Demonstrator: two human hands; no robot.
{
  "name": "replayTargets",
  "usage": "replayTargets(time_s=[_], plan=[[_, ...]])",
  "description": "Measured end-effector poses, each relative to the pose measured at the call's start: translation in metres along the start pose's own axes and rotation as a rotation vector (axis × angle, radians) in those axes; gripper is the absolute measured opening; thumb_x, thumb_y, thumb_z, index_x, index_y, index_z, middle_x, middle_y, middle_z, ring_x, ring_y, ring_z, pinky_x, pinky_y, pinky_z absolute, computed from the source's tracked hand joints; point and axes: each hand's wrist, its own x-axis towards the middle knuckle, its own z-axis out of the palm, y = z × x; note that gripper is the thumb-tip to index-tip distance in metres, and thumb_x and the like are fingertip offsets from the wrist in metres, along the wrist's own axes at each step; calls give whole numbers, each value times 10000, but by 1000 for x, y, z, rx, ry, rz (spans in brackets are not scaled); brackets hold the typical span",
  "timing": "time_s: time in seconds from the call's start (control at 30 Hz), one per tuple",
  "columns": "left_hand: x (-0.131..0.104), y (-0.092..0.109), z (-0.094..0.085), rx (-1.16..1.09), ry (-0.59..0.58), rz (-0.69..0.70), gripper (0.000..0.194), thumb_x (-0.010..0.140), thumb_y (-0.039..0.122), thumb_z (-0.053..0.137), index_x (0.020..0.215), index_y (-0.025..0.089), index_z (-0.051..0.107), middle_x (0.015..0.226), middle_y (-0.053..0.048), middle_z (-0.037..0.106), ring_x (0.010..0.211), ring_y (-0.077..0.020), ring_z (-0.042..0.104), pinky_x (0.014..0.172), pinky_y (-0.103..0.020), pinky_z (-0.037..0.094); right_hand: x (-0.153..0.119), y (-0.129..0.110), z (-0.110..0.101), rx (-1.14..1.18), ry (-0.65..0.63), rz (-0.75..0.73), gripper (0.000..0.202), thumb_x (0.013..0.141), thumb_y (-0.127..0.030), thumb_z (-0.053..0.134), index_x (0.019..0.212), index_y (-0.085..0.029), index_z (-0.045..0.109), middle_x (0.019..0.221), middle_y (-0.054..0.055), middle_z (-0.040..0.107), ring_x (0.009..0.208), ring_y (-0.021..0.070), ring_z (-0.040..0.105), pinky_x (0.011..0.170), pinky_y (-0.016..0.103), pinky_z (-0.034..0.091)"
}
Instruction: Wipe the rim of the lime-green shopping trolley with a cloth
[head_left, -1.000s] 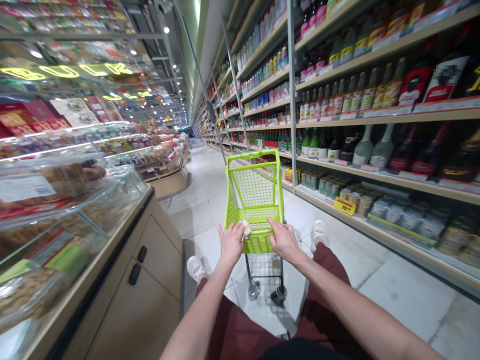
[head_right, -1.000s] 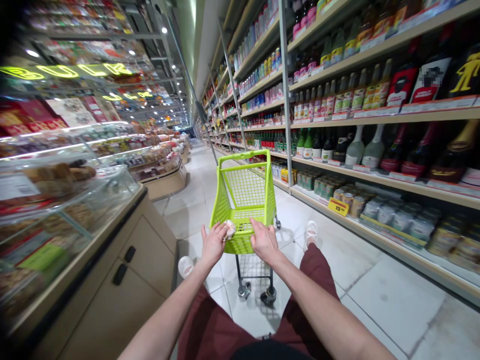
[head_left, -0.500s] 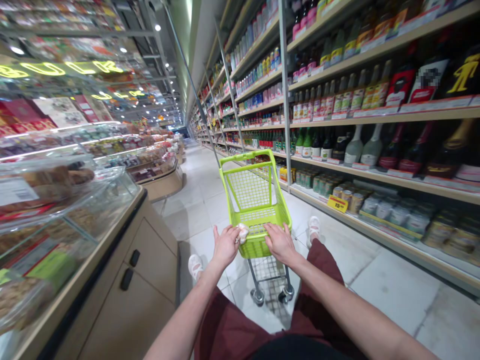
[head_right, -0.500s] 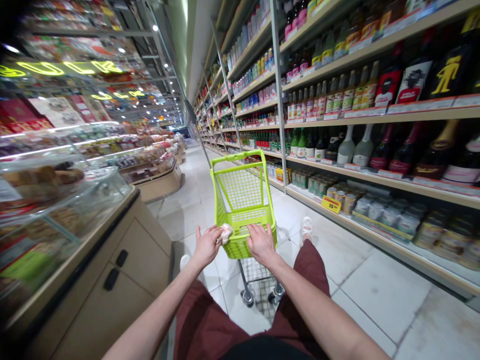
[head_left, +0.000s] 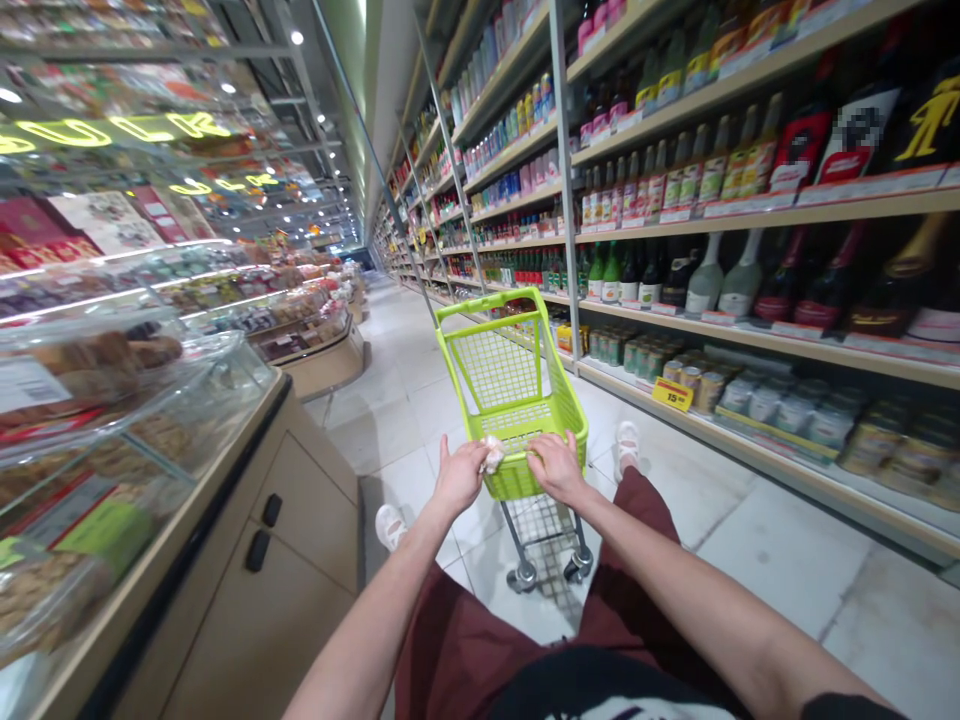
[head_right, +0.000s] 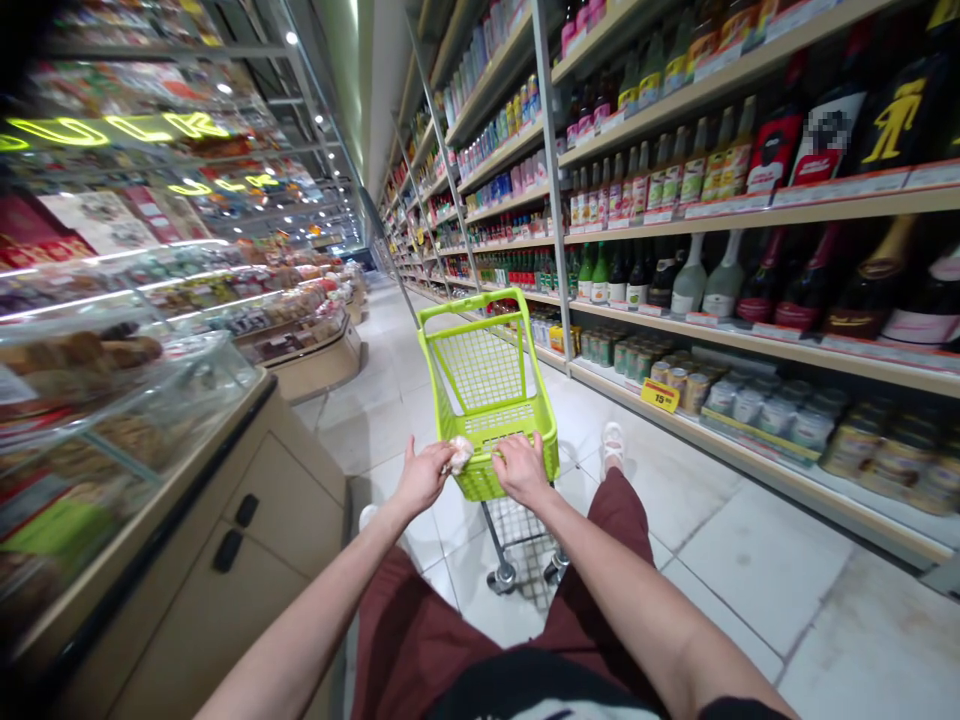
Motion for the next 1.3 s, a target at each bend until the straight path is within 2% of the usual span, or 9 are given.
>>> replayTargets(time_s=[0.13,0.4,0.6,0.73,0.83,0.93,1.1,1.2,1.3], plan=[[1,6,1,17,-18,23,231,784,141,400,920,241,557,990,-14,620,998,-174,520,1023,-574,16,5,2,1,42,-9,-21,234,834,-255,398,776,-187,614,886,21,639,886,162,511,931,396,136],[-6,34,-2,55,-20,39,235,780,140,398,916,233,567,920,-27,628,946,-179,540,1028,-555,41,-1,18,-5,70,111,-7,214,787,-262,455,668,-175,609,823,15,649,844,152,515,909,374,137],[-2,68,0,120,-5,99,238,803,172,373,915,221,577,919,-49,639,911,-204,562,1006,-569,103,0,49,-23,29,49,-30,256,809,-253,428,680,-177,635,799,12,648,835,146,511,906,369,153],[2,84,5,117,31,176,281,817,174,361,994,234,571,1044,-62,624,960,-208,557,1009,-579,77,7,72,-36,-43,0,-14,247,792,-219,442,636,-161,625,756,21,640,866,157,505,924,371,160],[3,80,7,114,73,258,329,810,155,370,1068,251,552,1156,-65,575,1062,-217,511,1016,-580,31,9,71,-45,-81,16,49,231,789,-219,448,649,-156,621,769,30,634,874,165,502,957,399,133],[8,60,7,142,112,277,354,815,160,365,1110,258,535,1203,-61,543,1114,-223,475,1021,-576,2,5,50,-49,-69,58,98,250,828,-236,403,742,-173,629,885,39,631,914,173,491,962,433,127],[20,31,8,205,167,185,350,820,193,367,1131,223,526,1208,-76,537,1128,-251,456,1009,-595,-22,-14,8,-43,-23,-63,-30,235,847,-263,398,842,-201,624,912,21,630,893,162,500,959,429,144],[21,34,10,209,162,206,364,817,181,358,1140,229,519,1228,-73,520,1142,-240,444,1020,-577,-8,-22,1,-39,-72,-102,-30,257,849,-277,400,768,-186,626,820,20,633,875,164,500,968,441,116],[21,40,12,200,162,229,375,816,174,352,1150,243,509,1239,-70,510,1134,-225,454,1027,-563,-5,-24,8,-41,-120,-113,-27,304,853,-290,392,686,-170,616,760,23,626,851,159,497,971,430,117]])
